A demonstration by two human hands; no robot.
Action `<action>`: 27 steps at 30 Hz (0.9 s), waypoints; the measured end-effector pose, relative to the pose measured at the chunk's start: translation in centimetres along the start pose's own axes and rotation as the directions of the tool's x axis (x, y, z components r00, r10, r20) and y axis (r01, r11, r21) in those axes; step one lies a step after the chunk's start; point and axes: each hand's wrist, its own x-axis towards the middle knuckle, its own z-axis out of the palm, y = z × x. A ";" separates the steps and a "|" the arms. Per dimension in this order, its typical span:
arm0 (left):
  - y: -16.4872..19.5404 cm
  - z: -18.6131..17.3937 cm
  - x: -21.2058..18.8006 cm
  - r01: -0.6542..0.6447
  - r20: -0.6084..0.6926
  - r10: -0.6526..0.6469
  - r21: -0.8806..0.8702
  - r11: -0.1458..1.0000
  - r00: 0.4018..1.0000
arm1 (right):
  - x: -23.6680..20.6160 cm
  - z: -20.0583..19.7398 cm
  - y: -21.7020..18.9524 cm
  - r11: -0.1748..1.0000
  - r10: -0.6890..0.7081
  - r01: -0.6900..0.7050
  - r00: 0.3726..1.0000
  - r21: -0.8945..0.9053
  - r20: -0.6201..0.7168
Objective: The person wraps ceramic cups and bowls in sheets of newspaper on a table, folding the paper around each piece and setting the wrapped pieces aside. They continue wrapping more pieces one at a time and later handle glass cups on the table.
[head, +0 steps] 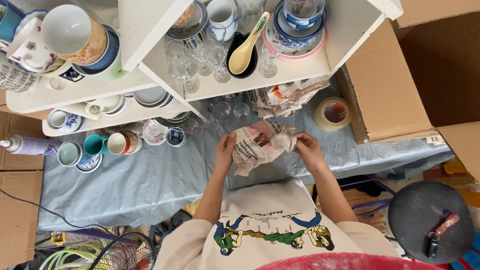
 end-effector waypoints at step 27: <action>1.6 3.0 -4.5 -0.166 0.278 0.150 0.034 0.985 0.949 | -2.2 7.9 1.5 0.970 0.230 -0.226 0.972 -0.089 0.045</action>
